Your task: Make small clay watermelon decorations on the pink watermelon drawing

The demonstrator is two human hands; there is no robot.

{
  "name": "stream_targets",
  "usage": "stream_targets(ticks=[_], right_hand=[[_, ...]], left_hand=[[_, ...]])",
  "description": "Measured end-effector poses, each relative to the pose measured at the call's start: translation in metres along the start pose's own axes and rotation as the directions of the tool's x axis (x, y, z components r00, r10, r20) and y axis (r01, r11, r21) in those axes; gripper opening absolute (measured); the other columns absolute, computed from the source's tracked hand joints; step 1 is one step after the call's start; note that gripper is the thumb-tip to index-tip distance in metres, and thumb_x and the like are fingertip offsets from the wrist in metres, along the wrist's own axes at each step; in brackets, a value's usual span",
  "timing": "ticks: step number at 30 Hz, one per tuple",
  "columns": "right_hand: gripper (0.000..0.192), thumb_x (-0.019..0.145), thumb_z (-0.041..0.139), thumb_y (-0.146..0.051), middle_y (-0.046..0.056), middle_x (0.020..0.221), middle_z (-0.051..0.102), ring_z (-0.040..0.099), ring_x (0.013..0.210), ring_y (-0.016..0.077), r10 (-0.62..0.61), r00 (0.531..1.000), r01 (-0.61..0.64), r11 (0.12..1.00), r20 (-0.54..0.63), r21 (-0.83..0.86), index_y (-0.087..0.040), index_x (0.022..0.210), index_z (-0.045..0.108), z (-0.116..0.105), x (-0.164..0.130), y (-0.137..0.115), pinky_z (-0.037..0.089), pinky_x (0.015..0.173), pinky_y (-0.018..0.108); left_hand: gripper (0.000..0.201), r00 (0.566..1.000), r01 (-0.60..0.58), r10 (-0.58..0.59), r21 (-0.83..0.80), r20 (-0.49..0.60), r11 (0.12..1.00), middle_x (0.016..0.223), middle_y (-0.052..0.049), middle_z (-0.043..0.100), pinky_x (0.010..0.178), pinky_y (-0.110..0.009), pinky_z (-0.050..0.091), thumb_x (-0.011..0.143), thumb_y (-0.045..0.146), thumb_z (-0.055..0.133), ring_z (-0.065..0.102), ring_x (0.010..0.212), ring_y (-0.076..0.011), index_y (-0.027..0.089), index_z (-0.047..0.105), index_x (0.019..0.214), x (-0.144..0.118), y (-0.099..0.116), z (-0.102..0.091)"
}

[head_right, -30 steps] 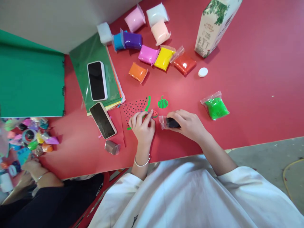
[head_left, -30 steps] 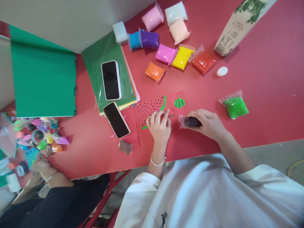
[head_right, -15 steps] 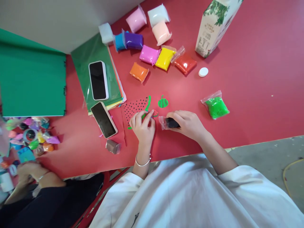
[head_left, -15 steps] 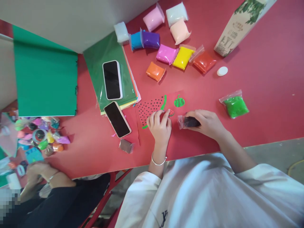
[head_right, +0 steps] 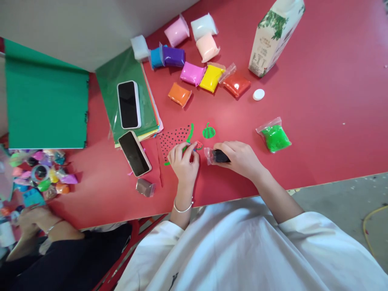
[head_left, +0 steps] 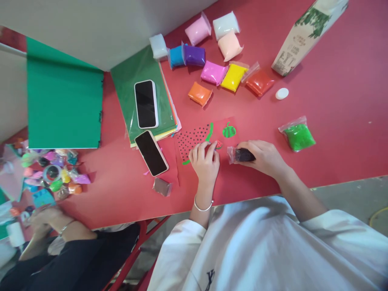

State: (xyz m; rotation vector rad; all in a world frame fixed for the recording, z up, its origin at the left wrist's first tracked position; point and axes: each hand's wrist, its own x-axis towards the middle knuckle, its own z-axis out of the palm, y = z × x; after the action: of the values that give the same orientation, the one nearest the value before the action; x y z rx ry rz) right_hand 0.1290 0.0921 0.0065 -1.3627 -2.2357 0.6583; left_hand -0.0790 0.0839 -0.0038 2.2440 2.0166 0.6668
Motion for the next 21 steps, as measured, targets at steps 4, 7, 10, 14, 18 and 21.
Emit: stream_targets(ticks=[4,7,10,14,18,21], right_hand=[[0.031,0.084,0.063,-0.046,0.005,0.094,0.072,0.067,0.078,0.0202,-0.011,1.000,0.011,1.000,-0.012,0.003,-0.022,0.103,0.058,0.0004,0.0001,0.0001,0.047,0.070,0.030],[0.031,0.084,0.062,-0.046,0.005,0.094,0.072,0.067,0.077,0.0202,-0.013,1.000,0.013,1.000,-0.014,0.003,-0.022,0.103,0.059,0.0005,0.0001,0.0002,0.048,0.069,0.031],[0.030,0.084,0.062,-0.046,0.006,0.094,0.072,0.067,0.077,0.0199,-0.019,1.000,0.019,1.000,-0.019,-0.005,-0.022,0.103,0.058,0.0005,-0.0001,0.0002,0.048,0.070,0.030],[0.031,0.083,0.063,-0.047,0.005,0.094,0.072,0.067,0.076,0.0196,-0.022,0.999,0.022,1.000,-0.027,-0.011,-0.022,0.102,0.058,0.0005,-0.0004,-0.0002,0.048,0.068,0.029],[0.031,0.084,0.062,-0.046,0.007,0.096,0.072,0.068,0.078,0.0204,-0.013,0.999,0.013,1.000,-0.034,0.001,-0.022,0.103,0.059,0.0004,-0.0006,-0.0008,0.049,0.069,0.030],[0.031,0.084,0.062,-0.046,0.007,0.096,0.072,0.068,0.079,0.0210,-0.012,0.999,0.012,1.000,-0.034,0.008,-0.022,0.103,0.059,0.0003,-0.0003,-0.0010,0.049,0.070,0.031]], left_hand=[[0.031,0.999,-0.017,0.017,0.013,-0.032,1.000,0.098,-0.007,0.068,0.093,-0.039,0.039,0.080,0.013,0.056,0.057,0.101,-0.0226,0.027,0.071,0.104,-0.0004,0.0001,0.0004],[0.031,0.998,-0.020,0.021,0.031,-0.058,0.999,0.097,-0.006,0.069,0.092,-0.038,0.039,0.080,0.013,0.056,0.058,0.099,-0.0220,0.026,0.071,0.103,0.0000,0.0004,0.0009],[0.028,0.997,-0.041,0.043,0.033,-0.058,0.999,0.095,-0.005,0.069,0.091,-0.037,0.039,0.080,0.013,0.057,0.058,0.098,-0.0218,0.027,0.072,0.099,0.0004,0.0006,0.0013],[0.028,0.998,-0.038,0.039,0.013,-0.055,0.999,0.095,-0.006,0.068,0.091,-0.037,0.039,0.081,0.013,0.056,0.059,0.097,-0.0215,0.026,0.072,0.100,0.0008,0.0002,0.0009],[0.028,0.997,0.019,-0.018,0.003,-0.080,1.000,0.095,-0.007,0.067,0.090,-0.037,0.039,0.081,0.013,0.054,0.059,0.095,-0.0211,0.025,0.072,0.100,0.0010,-0.0013,0.0007],[0.027,0.997,0.005,-0.004,0.014,-0.078,1.000,0.094,-0.006,0.068,0.089,-0.037,0.040,0.080,0.013,0.056,0.060,0.093,-0.0207,0.026,0.072,0.097,0.0011,-0.0012,0.0016]])
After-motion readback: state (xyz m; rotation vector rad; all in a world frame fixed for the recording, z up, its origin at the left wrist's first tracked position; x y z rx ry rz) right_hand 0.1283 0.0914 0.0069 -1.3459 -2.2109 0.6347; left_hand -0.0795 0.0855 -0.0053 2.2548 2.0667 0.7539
